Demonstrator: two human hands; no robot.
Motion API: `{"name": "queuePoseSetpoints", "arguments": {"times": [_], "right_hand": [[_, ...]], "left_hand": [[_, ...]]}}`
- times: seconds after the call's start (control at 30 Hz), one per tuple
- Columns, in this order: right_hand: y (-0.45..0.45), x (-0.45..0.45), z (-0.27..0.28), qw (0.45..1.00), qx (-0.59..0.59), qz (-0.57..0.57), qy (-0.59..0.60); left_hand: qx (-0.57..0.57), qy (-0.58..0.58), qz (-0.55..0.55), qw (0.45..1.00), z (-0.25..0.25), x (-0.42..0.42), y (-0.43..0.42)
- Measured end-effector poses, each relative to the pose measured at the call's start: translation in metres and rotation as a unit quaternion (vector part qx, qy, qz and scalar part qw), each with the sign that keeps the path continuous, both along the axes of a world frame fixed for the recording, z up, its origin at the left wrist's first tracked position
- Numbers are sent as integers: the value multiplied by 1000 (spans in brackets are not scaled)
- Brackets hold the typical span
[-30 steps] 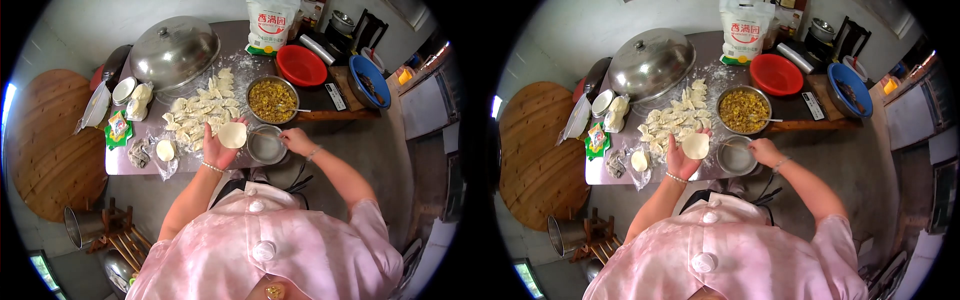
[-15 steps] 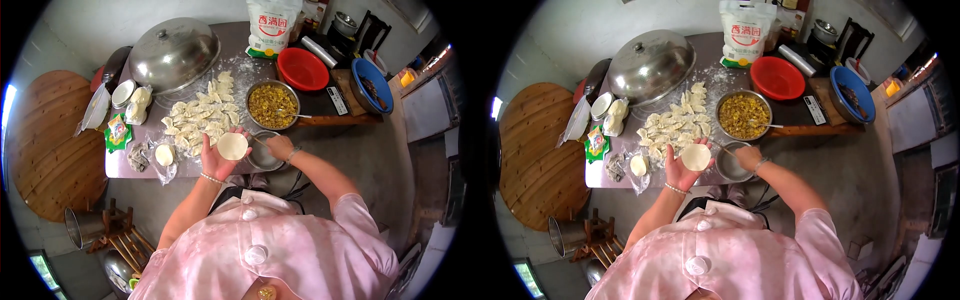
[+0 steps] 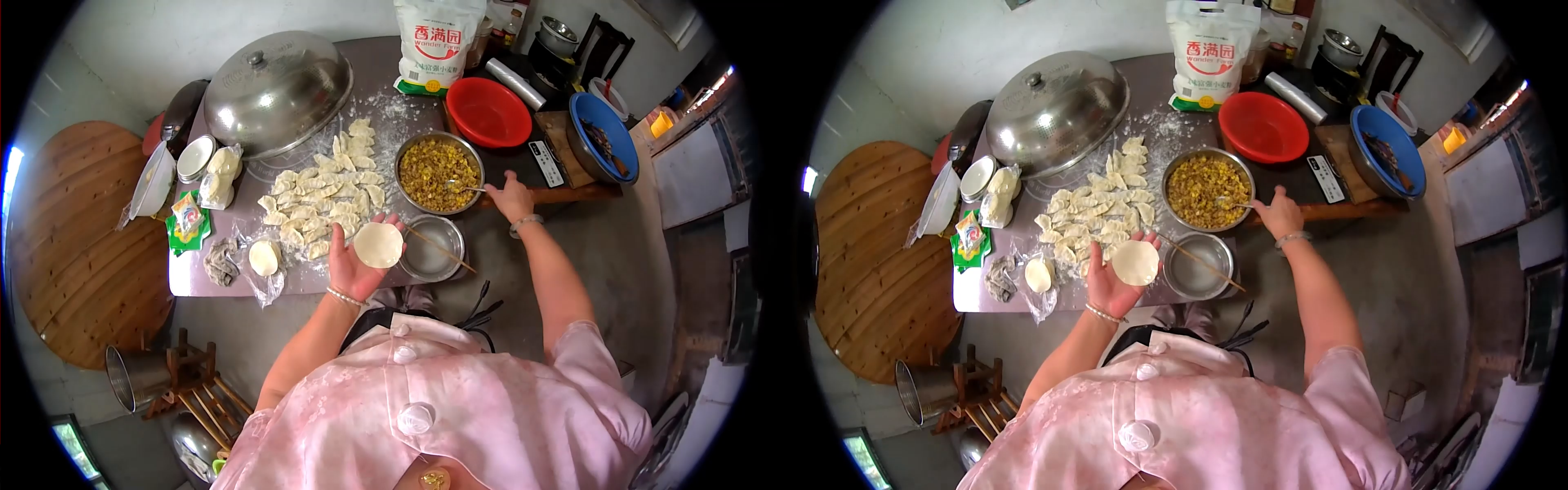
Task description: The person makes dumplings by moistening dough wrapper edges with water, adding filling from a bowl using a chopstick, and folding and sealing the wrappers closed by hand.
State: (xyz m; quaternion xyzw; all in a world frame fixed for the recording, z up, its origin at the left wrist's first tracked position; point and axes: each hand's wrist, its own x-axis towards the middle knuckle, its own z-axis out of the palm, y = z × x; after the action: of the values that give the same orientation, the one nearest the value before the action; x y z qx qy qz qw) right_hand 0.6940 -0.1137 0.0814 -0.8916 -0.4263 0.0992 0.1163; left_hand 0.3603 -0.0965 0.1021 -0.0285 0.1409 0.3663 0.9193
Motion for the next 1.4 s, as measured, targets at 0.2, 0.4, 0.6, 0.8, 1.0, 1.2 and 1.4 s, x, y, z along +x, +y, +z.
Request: {"name": "queuePoseSetpoints", "arguments": {"times": [0.2, 0.4, 0.6, 0.8, 1.0, 1.2, 1.4], "right_hand": [[3, -9, -27, 996, 17, 76, 49], [4, -5, -1, 980, 100, 160, -65], [4, -26, -10, 979, 80, 181, -54], [8, -54, 7, 950, 77, -41, 301], [17, -57, -35, 842, 158, -161, 491], [14, -48, -23, 822, 156, -173, 519], [0, -31, -13, 825, 155, -185, 511]], "left_hand": [[5, 6, -10, 1000, -1, 0, 1], [6, 7, -15, 1000, -3, 2, -1], [-7, 11, -10, 1000, 0, 1, -2], [-7, -4, -11, 1000, 1, 0, -1], [-1, 4, -11, 1000, 0, 1, -2], [0, 2, -14, 1000, 1, 3, 1], [-17, -12, -18, 1000, -4, 8, 3]]}}
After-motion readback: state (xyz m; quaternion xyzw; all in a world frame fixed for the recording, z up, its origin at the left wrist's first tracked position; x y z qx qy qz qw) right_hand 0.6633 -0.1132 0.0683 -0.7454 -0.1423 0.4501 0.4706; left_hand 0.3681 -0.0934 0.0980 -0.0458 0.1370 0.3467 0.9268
